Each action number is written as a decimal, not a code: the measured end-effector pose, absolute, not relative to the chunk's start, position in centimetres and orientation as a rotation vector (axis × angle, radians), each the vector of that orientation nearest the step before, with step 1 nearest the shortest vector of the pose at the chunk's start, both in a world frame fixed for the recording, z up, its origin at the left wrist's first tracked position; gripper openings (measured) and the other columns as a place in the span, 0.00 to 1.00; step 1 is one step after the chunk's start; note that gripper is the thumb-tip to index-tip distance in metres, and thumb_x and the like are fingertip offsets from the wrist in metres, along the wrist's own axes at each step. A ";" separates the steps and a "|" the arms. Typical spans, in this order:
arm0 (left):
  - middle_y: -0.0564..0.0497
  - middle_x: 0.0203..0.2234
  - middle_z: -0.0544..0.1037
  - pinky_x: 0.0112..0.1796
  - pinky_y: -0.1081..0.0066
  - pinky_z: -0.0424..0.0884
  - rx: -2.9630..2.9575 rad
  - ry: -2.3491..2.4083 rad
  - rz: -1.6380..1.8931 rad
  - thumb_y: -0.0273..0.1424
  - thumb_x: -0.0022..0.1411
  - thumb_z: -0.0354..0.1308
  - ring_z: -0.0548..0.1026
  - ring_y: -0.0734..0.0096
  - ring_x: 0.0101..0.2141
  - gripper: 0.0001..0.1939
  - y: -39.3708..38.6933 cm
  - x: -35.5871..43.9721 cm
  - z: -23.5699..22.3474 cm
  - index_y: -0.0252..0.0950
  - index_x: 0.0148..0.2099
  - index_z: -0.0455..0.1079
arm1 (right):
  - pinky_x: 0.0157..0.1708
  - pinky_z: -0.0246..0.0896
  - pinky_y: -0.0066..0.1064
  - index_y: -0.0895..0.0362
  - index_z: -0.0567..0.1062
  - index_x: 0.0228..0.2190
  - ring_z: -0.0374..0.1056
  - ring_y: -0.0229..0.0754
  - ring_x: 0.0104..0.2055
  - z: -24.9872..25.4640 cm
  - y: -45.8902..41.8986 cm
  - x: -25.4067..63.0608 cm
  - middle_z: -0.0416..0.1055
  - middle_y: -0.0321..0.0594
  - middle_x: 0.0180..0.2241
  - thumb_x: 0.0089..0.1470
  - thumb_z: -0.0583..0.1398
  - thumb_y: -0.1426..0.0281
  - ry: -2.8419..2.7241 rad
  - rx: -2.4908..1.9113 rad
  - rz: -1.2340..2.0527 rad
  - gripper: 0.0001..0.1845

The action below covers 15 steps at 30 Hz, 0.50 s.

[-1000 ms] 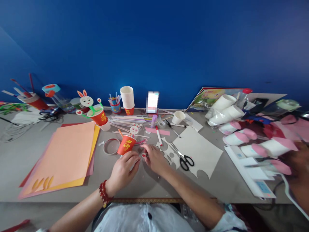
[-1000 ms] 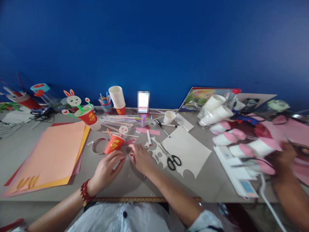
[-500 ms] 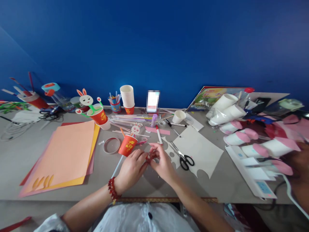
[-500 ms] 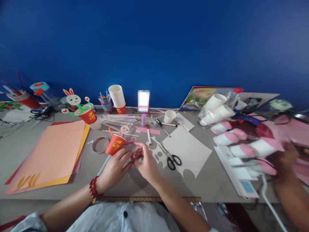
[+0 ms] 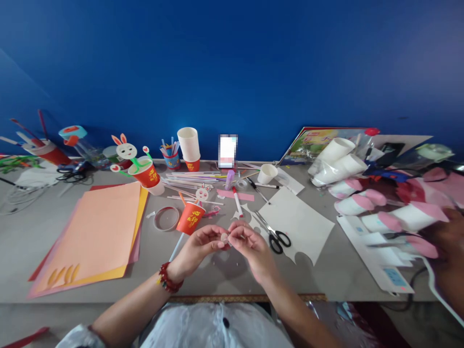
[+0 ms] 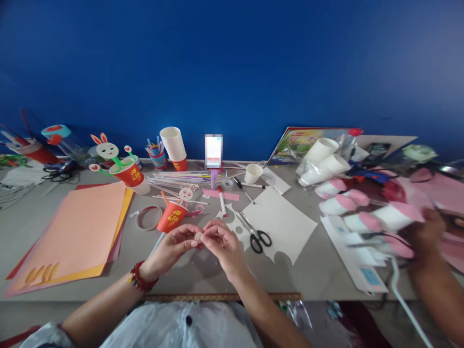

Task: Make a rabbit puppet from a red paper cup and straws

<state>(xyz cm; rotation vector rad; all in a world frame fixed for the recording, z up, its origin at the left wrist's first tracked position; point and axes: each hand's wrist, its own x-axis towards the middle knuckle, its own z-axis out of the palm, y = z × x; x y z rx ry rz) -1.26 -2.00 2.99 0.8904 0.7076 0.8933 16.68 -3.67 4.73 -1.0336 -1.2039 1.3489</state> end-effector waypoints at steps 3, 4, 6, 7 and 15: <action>0.49 0.37 0.80 0.42 0.68 0.72 0.887 0.722 0.899 0.31 0.54 0.70 0.77 0.68 0.37 0.14 -2.0 -1.3 2.9 0.36 0.44 0.76 | 0.37 0.69 0.29 0.55 0.76 0.28 0.69 0.42 0.41 4.8 -3.7 16.6 0.67 0.41 0.41 0.53 0.65 0.61 -1.191 -1.060 1.365 0.10; 0.49 0.37 0.80 0.42 0.68 0.72 0.890 0.724 0.900 0.31 0.54 0.70 0.77 0.68 0.38 0.14 -2.0 -1.4 2.9 0.36 0.44 0.76 | 0.37 0.70 0.30 0.55 0.76 0.28 0.69 0.42 0.41 4.8 -3.6 16.5 0.67 0.41 0.42 0.53 0.65 0.61 -1.193 -1.064 1.371 0.10; 0.49 0.37 0.80 0.43 0.69 0.72 0.908 0.721 0.903 0.31 0.55 0.69 0.77 0.69 0.37 0.14 -2.0 -1.4 2.8 0.37 0.44 0.76 | 0.38 0.70 0.29 0.55 0.76 0.27 0.69 0.41 0.41 4.9 -3.6 16.4 0.67 0.41 0.41 0.53 0.65 0.61 -1.195 -1.065 1.383 0.11; 0.50 0.37 0.80 0.43 0.69 0.72 0.919 0.720 0.902 0.31 0.55 0.69 0.77 0.69 0.38 0.14 -2.0 -1.5 2.7 0.37 0.45 0.76 | 0.37 0.71 0.29 0.55 0.76 0.27 0.69 0.42 0.41 4.9 -3.6 16.4 0.68 0.41 0.41 0.53 0.65 0.61 -1.193 -1.066 1.383 0.11; 0.51 0.35 0.82 0.43 0.68 0.74 0.931 0.734 0.918 0.32 0.54 0.70 0.78 0.69 0.37 0.14 -1.9 -1.4 2.8 0.38 0.44 0.77 | 0.37 0.72 0.29 0.55 0.77 0.28 0.70 0.43 0.43 4.6 -3.6 16.3 0.70 0.42 0.40 0.54 0.65 0.61 -1.226 -1.108 1.289 0.10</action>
